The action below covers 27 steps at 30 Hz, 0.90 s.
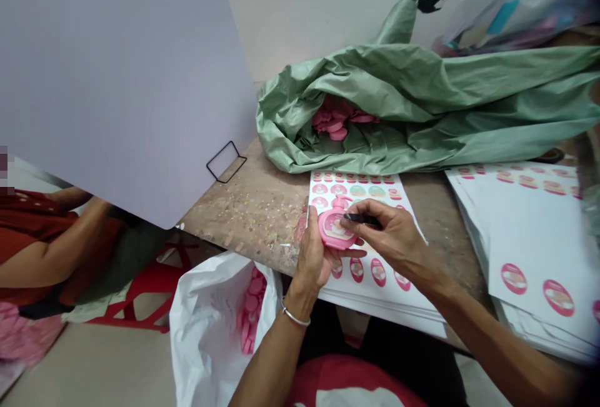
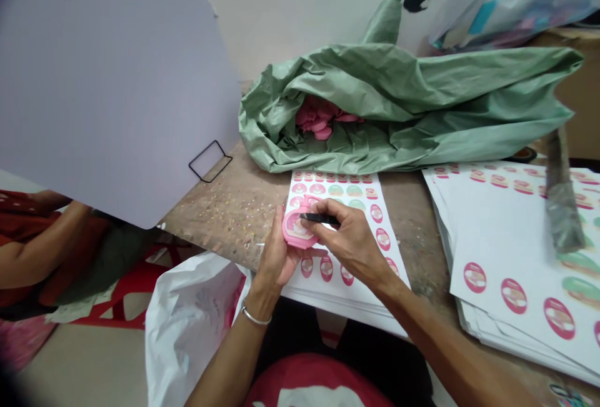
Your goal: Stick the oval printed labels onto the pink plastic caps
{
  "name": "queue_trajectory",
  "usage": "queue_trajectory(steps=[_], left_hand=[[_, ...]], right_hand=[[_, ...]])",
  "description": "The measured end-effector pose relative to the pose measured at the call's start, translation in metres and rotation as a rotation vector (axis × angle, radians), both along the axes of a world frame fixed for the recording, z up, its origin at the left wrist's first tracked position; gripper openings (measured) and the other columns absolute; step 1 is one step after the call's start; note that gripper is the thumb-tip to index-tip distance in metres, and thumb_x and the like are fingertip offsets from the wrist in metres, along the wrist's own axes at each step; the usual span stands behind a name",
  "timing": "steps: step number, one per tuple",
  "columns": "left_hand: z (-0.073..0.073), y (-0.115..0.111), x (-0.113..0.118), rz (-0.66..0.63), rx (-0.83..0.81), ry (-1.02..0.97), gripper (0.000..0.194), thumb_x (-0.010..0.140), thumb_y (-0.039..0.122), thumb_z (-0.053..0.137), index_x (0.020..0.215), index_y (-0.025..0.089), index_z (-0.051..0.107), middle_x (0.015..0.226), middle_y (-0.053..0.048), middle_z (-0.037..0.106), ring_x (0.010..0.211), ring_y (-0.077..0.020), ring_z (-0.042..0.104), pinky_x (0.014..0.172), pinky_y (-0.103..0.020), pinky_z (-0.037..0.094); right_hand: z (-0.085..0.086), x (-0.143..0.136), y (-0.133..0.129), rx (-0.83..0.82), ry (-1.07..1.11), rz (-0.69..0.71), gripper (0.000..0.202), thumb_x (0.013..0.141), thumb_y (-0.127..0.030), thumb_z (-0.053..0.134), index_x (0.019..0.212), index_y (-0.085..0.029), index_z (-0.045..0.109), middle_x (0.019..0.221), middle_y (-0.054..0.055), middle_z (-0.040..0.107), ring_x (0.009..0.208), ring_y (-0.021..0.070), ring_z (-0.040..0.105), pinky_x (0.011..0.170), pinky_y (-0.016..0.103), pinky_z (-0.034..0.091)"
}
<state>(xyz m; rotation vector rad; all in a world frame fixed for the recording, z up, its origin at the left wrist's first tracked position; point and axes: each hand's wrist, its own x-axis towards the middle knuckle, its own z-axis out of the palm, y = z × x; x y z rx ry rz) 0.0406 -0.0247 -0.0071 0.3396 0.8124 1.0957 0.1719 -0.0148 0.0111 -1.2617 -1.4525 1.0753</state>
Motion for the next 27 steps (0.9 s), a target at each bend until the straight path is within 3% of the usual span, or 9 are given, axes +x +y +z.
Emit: queue_trajectory(steps=[14, 27], left_hand=[[0.0025, -0.0003, -0.0040, 0.067, -0.007, 0.013, 0.051, 0.096, 0.052, 0.037, 0.120, 0.014, 0.062, 0.101, -0.014, 0.072, 0.084, -0.0261, 0.071, 0.069, -0.043, 0.061], [0.0018, -0.0004, -0.0014, 0.047, -0.003, -0.017, 0.054, 0.098, 0.051, 0.033, 0.116, 0.010, 0.064, 0.102, -0.016, 0.072, 0.093, -0.0287, 0.070, 0.069, -0.041, 0.061]], right_hand=[[0.0023, -0.0065, -0.0014, -0.023, -0.012, -0.003, 0.036, 0.071, -0.051, 0.074, 0.077, -0.018, 0.063, 0.070, 0.001, 0.060, 0.057, 0.0106, 0.052, 0.049, 0.022, 0.042], [0.0018, -0.0053, -0.0030, 0.054, -0.053, -0.027, 0.029, 0.074, -0.046, 0.073, 0.075, -0.019, 0.063, 0.070, 0.000, 0.060, 0.062, 0.0119, 0.053, 0.059, 0.024, 0.045]])
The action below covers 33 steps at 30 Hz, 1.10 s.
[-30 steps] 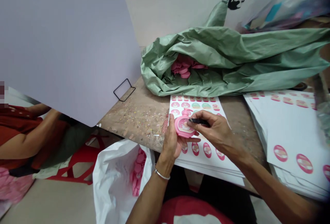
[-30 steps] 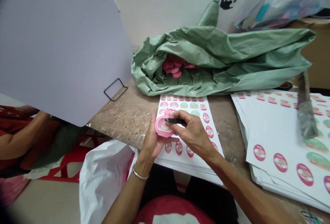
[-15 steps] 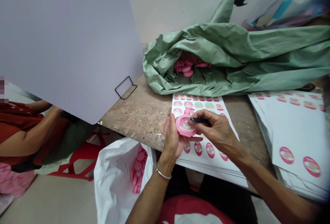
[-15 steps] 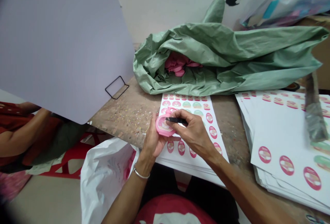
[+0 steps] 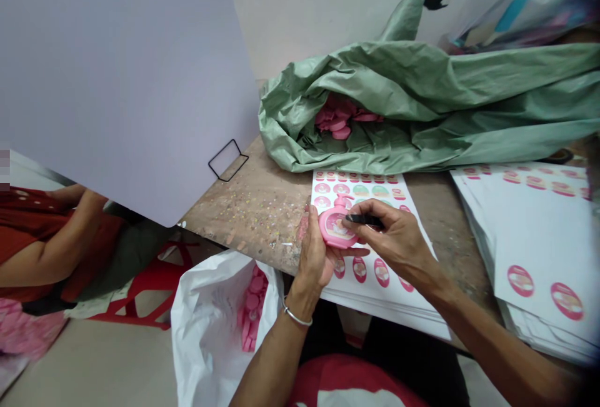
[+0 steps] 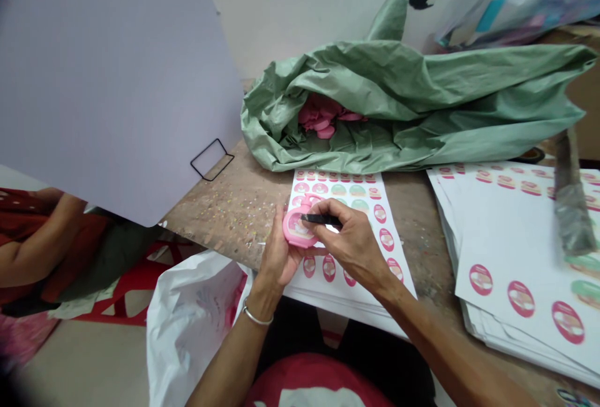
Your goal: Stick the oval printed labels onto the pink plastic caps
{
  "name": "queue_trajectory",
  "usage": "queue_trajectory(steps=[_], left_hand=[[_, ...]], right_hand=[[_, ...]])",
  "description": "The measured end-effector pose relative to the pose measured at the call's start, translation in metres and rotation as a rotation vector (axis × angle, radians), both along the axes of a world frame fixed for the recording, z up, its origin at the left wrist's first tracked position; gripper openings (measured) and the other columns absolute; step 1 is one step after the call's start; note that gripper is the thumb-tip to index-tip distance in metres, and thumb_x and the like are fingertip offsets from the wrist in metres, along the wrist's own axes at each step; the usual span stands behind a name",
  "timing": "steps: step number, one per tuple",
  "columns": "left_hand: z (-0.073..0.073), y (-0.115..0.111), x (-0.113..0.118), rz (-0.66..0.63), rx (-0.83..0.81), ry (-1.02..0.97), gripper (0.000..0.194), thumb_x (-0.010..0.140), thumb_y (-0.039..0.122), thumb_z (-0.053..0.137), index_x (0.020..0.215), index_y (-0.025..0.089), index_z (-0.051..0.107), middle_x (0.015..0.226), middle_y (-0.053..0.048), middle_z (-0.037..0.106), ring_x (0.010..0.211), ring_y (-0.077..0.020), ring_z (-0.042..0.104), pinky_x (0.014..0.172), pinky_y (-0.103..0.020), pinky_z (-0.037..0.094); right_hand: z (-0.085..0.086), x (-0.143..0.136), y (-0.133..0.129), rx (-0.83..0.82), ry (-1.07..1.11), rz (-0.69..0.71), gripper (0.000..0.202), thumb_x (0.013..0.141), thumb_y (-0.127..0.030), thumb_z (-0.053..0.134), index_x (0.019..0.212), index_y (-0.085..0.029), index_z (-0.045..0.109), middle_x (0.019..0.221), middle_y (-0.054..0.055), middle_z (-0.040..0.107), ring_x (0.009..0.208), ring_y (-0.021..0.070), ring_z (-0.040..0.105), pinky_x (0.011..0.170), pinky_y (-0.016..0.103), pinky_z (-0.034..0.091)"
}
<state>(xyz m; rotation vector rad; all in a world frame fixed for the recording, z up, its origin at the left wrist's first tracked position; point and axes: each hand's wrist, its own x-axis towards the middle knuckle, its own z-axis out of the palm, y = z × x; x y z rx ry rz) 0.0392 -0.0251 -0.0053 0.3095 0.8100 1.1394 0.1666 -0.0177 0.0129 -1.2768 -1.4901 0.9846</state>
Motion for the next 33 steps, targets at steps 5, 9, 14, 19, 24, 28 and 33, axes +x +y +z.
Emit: queue_trajectory(steps=[5, 9, 14, 19, 24, 28, 33], left_hand=[[-0.0029, 0.0006, 0.0002, 0.013, 0.012, 0.009, 0.050, 0.096, 0.051, 0.037, 0.116, 0.013, 0.064, 0.105, -0.015, 0.072, 0.098, -0.0287, 0.069, 0.070, -0.041, 0.061], [-0.0062, 0.0010, 0.0001, 0.032, 0.037, -0.003, 0.051, 0.095, 0.053, 0.040, 0.111, 0.011, 0.065, 0.106, -0.016, 0.071, 0.098, -0.0292, 0.068, 0.074, -0.045, 0.060], [-0.0041, 0.0012, -0.0004, 0.060, 0.040, 0.026, 0.049, 0.095, 0.051, 0.043, 0.115, 0.011, 0.062, 0.108, -0.016, 0.070, 0.096, -0.0290, 0.068, 0.075, -0.047, 0.060], [0.0007, 0.0013, -0.0018, 0.041, 0.005, 0.044, 0.051, 0.096, 0.051, 0.038, 0.118, 0.011, 0.061, 0.104, -0.016, 0.071, 0.092, -0.0279, 0.070, 0.072, -0.045, 0.060], [0.0014, 0.0007, -0.0036, 0.017, 0.015, 0.044, 0.050, 0.097, 0.050, 0.035, 0.116, 0.013, 0.062, 0.097, -0.013, 0.073, 0.083, -0.0253, 0.071, 0.070, -0.042, 0.061], [-0.0007, 0.0003, -0.0046, -0.001, 0.028, 0.036, 0.051, 0.096, 0.052, 0.037, 0.115, 0.012, 0.062, 0.091, -0.013, 0.073, 0.075, -0.0240, 0.071, 0.067, -0.042, 0.061], [-0.0003, -0.0005, -0.0044, 0.000, 0.012, 0.046, 0.049, 0.097, 0.050, 0.036, 0.114, 0.013, 0.063, 0.092, -0.012, 0.073, 0.077, -0.0237, 0.071, 0.068, -0.041, 0.061]], right_hand=[[0.0020, -0.0003, -0.0011, 0.025, -0.042, -0.007, 0.027, 0.076, -0.045, 0.070, 0.076, -0.020, 0.063, 0.071, 0.001, 0.062, 0.065, 0.0140, 0.056, 0.062, 0.026, 0.048], [0.0026, -0.0014, -0.0010, 0.044, -0.056, -0.016, 0.018, 0.076, -0.037, 0.070, 0.076, -0.021, 0.063, 0.071, 0.001, 0.063, 0.066, 0.0143, 0.057, 0.063, 0.027, 0.049], [0.0021, -0.0026, -0.0009, 0.069, -0.092, -0.024, 0.013, 0.075, -0.033, 0.068, 0.078, -0.021, 0.064, 0.075, 0.001, 0.065, 0.068, 0.0153, 0.058, 0.068, 0.029, 0.050], [0.0016, -0.0023, -0.0002, 0.042, -0.044, -0.014, 0.018, 0.075, -0.036, 0.070, 0.077, -0.020, 0.064, 0.074, 0.001, 0.063, 0.068, 0.0143, 0.057, 0.066, 0.027, 0.049], [0.0022, -0.0011, 0.0035, -0.107, 0.128, 0.017, 0.034, 0.068, -0.048, 0.077, 0.076, -0.018, 0.063, 0.070, 0.000, 0.059, 0.060, 0.0113, 0.052, 0.054, 0.024, 0.045], [0.0022, -0.0005, 0.0051, -0.190, 0.235, 0.032, 0.041, 0.062, -0.054, 0.079, 0.076, -0.018, 0.063, 0.071, 0.000, 0.060, 0.059, 0.0112, 0.052, 0.053, 0.023, 0.046], [0.0009, -0.0020, 0.0020, -0.136, 0.153, 0.020, 0.040, 0.064, -0.054, 0.078, 0.076, -0.018, 0.064, 0.070, 0.000, 0.060, 0.058, 0.0110, 0.051, 0.054, 0.024, 0.045]])
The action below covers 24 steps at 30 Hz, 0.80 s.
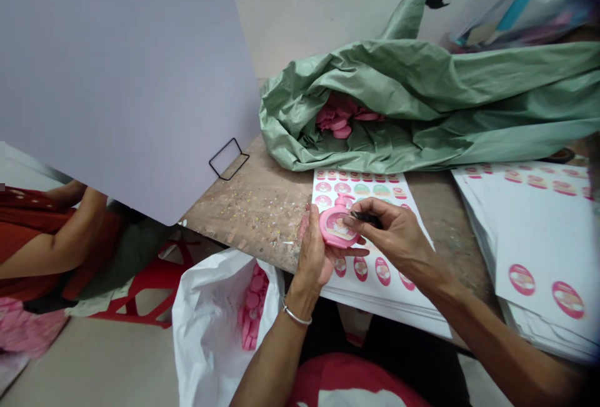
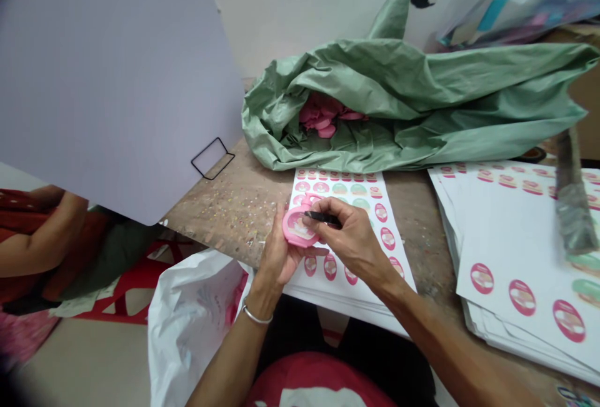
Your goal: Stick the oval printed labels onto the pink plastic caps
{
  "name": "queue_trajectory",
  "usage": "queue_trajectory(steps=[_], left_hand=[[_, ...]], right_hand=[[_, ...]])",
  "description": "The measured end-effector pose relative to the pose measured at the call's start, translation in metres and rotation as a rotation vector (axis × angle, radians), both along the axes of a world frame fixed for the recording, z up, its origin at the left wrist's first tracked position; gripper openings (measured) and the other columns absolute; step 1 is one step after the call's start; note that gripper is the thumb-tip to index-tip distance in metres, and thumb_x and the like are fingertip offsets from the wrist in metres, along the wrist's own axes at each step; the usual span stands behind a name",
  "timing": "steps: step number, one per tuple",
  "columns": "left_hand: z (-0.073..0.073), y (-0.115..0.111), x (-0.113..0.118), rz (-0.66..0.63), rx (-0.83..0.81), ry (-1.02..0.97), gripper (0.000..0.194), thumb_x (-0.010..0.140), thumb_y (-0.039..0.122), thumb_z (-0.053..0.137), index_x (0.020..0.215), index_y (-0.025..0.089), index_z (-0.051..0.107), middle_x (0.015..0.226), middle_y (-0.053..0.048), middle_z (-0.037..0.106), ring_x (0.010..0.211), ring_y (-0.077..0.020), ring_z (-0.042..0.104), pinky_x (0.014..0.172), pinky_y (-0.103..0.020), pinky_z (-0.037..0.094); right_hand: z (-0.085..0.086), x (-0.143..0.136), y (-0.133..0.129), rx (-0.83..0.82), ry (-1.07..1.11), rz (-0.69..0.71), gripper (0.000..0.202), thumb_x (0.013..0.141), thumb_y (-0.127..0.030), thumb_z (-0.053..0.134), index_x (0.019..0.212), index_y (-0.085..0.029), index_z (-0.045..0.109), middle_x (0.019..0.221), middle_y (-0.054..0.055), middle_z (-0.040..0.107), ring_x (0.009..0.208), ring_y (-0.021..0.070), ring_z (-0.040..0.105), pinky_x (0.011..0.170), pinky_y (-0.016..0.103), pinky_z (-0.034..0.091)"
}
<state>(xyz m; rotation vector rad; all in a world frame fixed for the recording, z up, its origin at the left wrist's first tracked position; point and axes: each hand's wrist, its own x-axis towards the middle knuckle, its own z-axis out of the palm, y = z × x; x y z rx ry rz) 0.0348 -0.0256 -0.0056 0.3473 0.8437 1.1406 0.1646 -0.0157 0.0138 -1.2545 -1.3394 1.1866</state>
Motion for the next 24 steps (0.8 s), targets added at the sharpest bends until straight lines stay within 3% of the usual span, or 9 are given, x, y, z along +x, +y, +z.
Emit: queue_trajectory(steps=[6, 13, 24], left_hand=[[0.0010, -0.0004, 0.0004, 0.023, 0.003, -0.010, 0.047, 0.098, 0.048, 0.036, 0.114, 0.013, 0.062, 0.096, -0.013, 0.073, 0.083, -0.0244, 0.071, 0.069, -0.040, 0.061], [-0.0004, -0.0012, 0.0008, 0.011, 0.017, -0.023, 0.048, 0.097, 0.050, 0.036, 0.119, 0.013, 0.060, 0.102, -0.014, 0.072, 0.088, -0.0268, 0.071, 0.065, -0.038, 0.061], [-0.0005, -0.0025, -0.0023, -0.037, 0.057, -0.049, 0.055, 0.094, 0.056, 0.041, 0.115, 0.010, 0.063, 0.105, -0.016, 0.071, 0.097, -0.0294, 0.068, 0.074, -0.045, 0.060]], right_hand=[[0.0010, -0.0008, -0.0026, 0.056, -0.053, 0.003, 0.036, 0.068, -0.050, 0.076, 0.075, -0.018, 0.063, 0.069, 0.000, 0.059, 0.055, 0.0101, 0.050, 0.050, 0.023, 0.042], [0.0043, -0.0016, -0.0044, 0.148, -0.140, -0.005, 0.027, 0.074, -0.044, 0.072, 0.075, -0.019, 0.063, 0.070, 0.001, 0.061, 0.062, 0.0121, 0.053, 0.057, 0.024, 0.045], [-0.0006, -0.0010, -0.0050, 0.257, -0.227, -0.023, 0.005, 0.075, -0.022, 0.065, 0.079, -0.020, 0.063, 0.074, 0.000, 0.064, 0.069, 0.0136, 0.059, 0.065, 0.025, 0.049]])
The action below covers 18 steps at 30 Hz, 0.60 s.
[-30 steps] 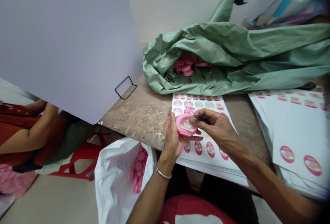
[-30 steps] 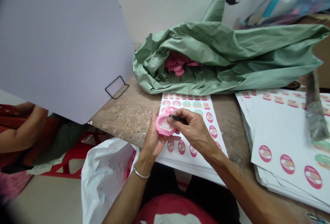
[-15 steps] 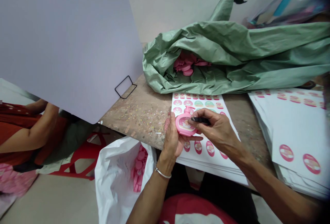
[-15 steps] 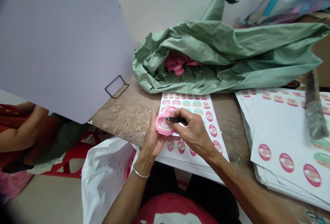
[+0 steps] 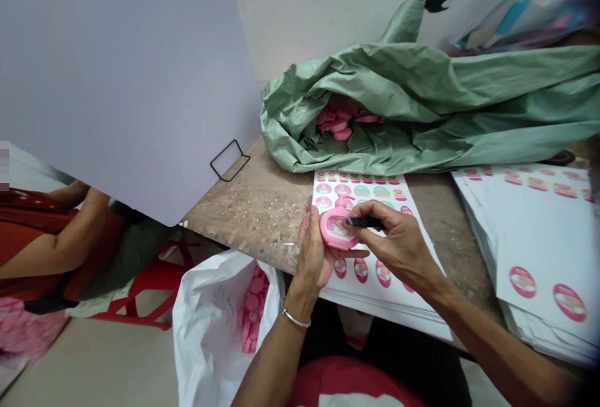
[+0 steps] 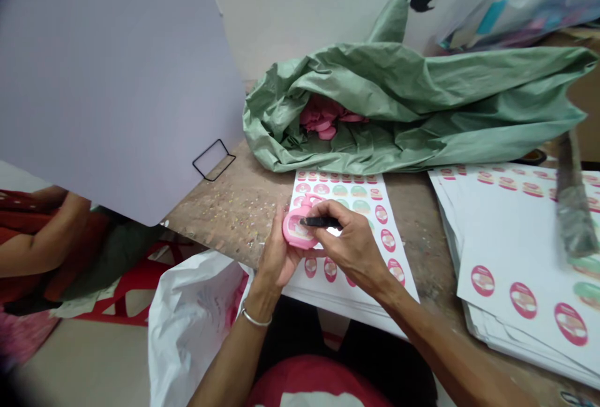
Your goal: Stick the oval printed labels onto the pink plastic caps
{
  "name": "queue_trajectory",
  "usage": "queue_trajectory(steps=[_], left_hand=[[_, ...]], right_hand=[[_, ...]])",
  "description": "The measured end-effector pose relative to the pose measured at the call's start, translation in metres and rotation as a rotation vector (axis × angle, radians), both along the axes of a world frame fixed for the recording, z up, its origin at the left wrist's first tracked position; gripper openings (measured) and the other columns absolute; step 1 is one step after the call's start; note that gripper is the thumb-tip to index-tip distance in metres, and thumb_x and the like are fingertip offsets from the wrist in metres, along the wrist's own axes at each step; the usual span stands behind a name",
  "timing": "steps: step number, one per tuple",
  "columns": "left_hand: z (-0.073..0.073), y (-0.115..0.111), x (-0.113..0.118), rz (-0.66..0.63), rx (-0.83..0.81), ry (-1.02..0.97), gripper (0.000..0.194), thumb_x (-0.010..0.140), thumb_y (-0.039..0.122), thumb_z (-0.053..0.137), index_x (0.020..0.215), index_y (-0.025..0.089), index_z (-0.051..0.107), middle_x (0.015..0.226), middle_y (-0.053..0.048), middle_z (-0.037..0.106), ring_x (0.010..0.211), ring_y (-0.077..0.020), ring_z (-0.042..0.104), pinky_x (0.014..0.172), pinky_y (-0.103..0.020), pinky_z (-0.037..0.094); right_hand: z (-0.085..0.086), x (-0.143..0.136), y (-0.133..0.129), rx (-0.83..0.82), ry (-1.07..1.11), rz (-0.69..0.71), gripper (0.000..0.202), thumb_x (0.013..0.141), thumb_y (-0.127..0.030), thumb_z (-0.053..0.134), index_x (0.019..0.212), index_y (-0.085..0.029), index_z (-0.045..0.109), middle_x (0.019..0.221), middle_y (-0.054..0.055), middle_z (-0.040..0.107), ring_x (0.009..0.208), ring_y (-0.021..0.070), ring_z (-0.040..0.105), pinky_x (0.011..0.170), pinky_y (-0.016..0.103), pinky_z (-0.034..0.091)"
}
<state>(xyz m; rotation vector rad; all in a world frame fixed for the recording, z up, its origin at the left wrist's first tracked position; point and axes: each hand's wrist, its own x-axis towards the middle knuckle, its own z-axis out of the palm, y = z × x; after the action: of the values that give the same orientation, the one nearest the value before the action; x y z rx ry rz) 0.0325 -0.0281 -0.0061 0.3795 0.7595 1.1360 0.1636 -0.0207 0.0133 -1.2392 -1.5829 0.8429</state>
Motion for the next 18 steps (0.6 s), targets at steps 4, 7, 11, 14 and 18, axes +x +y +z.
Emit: queue_trajectory(steps=[4, 7, 11, 14, 18], left_hand=[[0.000, -0.004, -0.006, -0.042, 0.081, -0.014, 0.043, 0.087, 0.048, 0.059, 0.110, 0.012, 0.064, 0.104, -0.012, 0.069, 0.096, -0.0289, 0.068, 0.078, -0.047, 0.059], [0.001, -0.007, -0.009, -0.053, 0.137, 0.034, 0.037, 0.077, 0.027, 0.071, 0.110, 0.015, 0.062, 0.101, -0.007, 0.068, 0.089, -0.0247, 0.069, 0.080, -0.046, 0.059], [0.004, -0.009, -0.006, -0.002, 0.159, 0.108, 0.038, 0.075, 0.022, 0.070, 0.110, 0.014, 0.059, 0.096, -0.006, 0.068, 0.086, -0.0221, 0.068, 0.081, -0.042, 0.058], [0.006, -0.010, -0.005, 0.024, 0.168, 0.118, 0.036, 0.078, 0.022, 0.069, 0.111, 0.014, 0.058, 0.101, -0.008, 0.068, 0.093, -0.0235, 0.068, 0.081, -0.040, 0.058], [0.008, -0.011, -0.010, -0.090, 0.147, 0.040, 0.038, 0.079, 0.021, 0.065, 0.115, 0.011, 0.055, 0.105, -0.014, 0.069, 0.097, -0.0302, 0.069, 0.075, -0.039, 0.059]], right_hand=[[0.001, 0.001, 0.000, 0.036, -0.042, 0.007, 0.007, 0.075, -0.018, 0.063, 0.081, -0.020, 0.063, 0.076, -0.001, 0.065, 0.070, 0.0137, 0.060, 0.067, 0.025, 0.049], [0.003, 0.001, -0.001, 0.093, -0.099, 0.015, 0.010, 0.075, -0.014, 0.060, 0.083, -0.020, 0.061, 0.077, 0.000, 0.064, 0.070, 0.0138, 0.060, 0.065, 0.025, 0.049], [0.002, -0.004, -0.006, 0.318, -0.320, 0.013, 0.011, 0.079, -0.013, 0.056, 0.086, -0.019, 0.061, 0.081, 0.004, 0.065, 0.076, 0.0178, 0.059, 0.068, 0.030, 0.048], [0.002, 0.000, -0.004, 0.422, -0.498, -0.107, 0.015, 0.085, -0.021, 0.054, 0.096, -0.017, 0.064, 0.093, 0.010, 0.066, 0.089, 0.0244, 0.059, 0.077, 0.037, 0.048], [0.007, 0.022, 0.010, 0.171, -0.353, -0.325, 0.045, 0.087, -0.039, 0.055, 0.127, -0.018, 0.056, 0.090, 0.009, 0.067, 0.076, 0.0214, 0.061, 0.067, 0.034, 0.049]])
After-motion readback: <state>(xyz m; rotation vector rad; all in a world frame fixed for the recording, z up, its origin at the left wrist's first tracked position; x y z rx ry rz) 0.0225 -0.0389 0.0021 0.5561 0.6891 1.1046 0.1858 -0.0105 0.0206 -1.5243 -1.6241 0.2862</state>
